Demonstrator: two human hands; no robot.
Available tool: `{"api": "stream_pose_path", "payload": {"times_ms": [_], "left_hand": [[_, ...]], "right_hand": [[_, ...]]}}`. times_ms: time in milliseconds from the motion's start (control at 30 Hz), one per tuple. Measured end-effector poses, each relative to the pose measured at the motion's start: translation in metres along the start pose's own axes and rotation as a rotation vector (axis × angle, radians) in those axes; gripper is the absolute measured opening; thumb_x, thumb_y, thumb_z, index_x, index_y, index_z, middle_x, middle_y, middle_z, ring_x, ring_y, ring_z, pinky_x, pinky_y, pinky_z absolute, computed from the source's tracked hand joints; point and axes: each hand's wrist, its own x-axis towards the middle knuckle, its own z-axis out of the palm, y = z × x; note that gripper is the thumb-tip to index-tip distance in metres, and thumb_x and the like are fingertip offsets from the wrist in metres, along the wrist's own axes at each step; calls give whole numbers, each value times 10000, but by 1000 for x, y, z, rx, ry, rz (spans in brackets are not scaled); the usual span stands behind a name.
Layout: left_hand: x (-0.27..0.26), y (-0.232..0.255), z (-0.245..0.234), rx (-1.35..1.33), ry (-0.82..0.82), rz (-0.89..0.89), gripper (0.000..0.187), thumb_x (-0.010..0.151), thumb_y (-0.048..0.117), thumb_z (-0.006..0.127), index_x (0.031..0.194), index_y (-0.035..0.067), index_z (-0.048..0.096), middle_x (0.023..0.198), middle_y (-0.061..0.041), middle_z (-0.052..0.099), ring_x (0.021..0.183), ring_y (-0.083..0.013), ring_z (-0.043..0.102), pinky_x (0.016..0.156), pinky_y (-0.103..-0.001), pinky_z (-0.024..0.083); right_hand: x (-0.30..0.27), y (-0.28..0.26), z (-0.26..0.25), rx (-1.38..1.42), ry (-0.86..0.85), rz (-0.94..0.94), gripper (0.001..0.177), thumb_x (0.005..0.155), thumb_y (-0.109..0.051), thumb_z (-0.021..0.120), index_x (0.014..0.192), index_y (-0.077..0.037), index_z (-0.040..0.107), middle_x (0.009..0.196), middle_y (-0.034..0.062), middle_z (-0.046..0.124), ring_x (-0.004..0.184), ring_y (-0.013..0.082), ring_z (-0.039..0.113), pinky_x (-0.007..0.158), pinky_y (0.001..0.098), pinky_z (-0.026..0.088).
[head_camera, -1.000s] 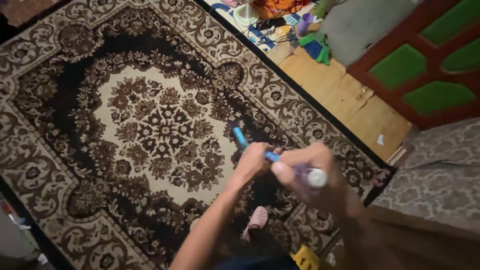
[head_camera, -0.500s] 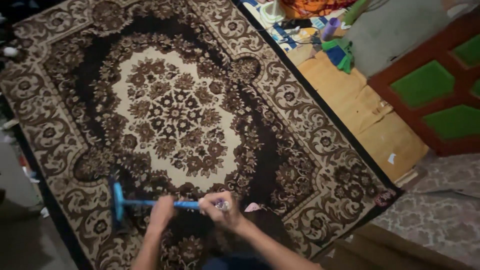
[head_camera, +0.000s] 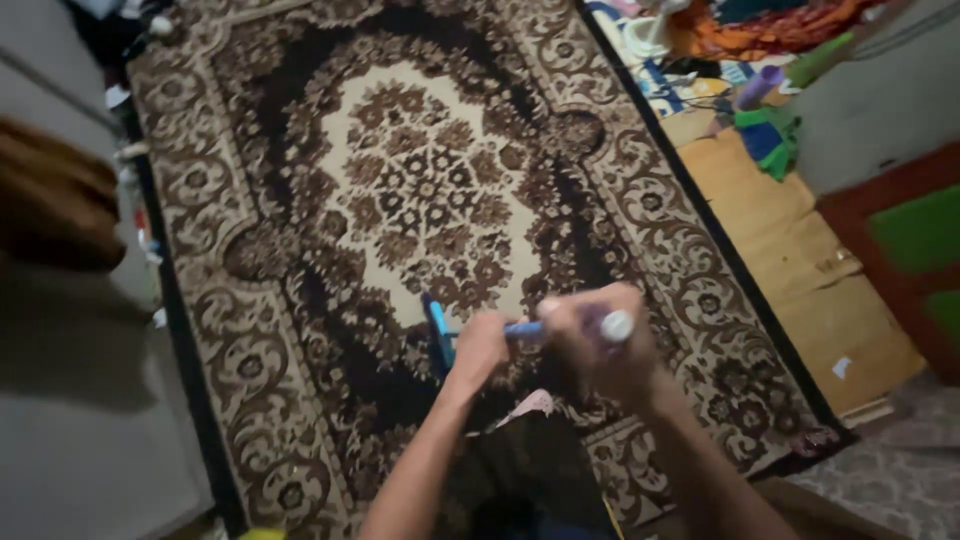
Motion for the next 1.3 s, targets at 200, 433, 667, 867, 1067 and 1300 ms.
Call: {"api": "stream_pose_path", "payload": {"times_ms": [200, 433, 667, 867, 1067, 1300], "left_hand": [[-39, -31, -32, 220, -25, -100, 155, 790, 203, 711, 906, 152, 800, 860, -177, 735, 845, -407, 715, 756, -506, 568], [-104, -143, -33, 311, 42, -337, 230, 922, 300, 680, 859, 105, 785, 852, -221, 731, 848, -425, 721, 746, -529, 579], [-89, -99, 18, 9, 205, -181, 272, 890, 284, 714, 803, 33, 774, 744, -236, 699, 731, -436, 696, 677, -509, 536], [-39, 3, -5, -207, 98, -159, 129, 806, 160, 708, 900, 109, 779, 805, -205, 731, 781, -373, 738, 716, -469, 555], [-44, 12, -32, -99, 47, -27, 236, 744, 156, 739, 976, 149, 781, 907, -190, 742, 879, -390, 716, 786, -471, 570], [-103, -89, -46, 219, 69, -314, 164, 799, 203, 711, 929, 175, 806, 892, -178, 743, 879, -400, 715, 800, -504, 569]], "right_hand": [[-19, 46, 25, 387, 15, -98, 454, 1061, -104, 548, 609, -82, 575, 577, -26, 541, 518, 77, 492, 534, 275, 446], [-41, 110, 111, 340, -85, 146, 351, 995, -168, 590, 698, -58, 742, 583, -15, 638, 474, 62, 519, 422, 258, 397], [-40, 54, 80, 220, -117, 186, 408, 986, -211, 604, 614, -63, 678, 539, -59, 569, 471, 27, 462, 414, 247, 308], [-15, -19, 25, -56, -163, 91, 450, 979, -252, 607, 580, -45, 605, 505, -65, 482, 467, 33, 414, 413, 261, 301], [-11, -25, 13, -88, -217, 58, 441, 970, -249, 604, 583, -38, 603, 499, -56, 458, 463, 43, 410, 409, 274, 306], [-15, 44, 73, 271, -227, 50, 412, 1008, -194, 571, 645, -23, 667, 587, -14, 606, 506, 58, 494, 449, 270, 388]]}}
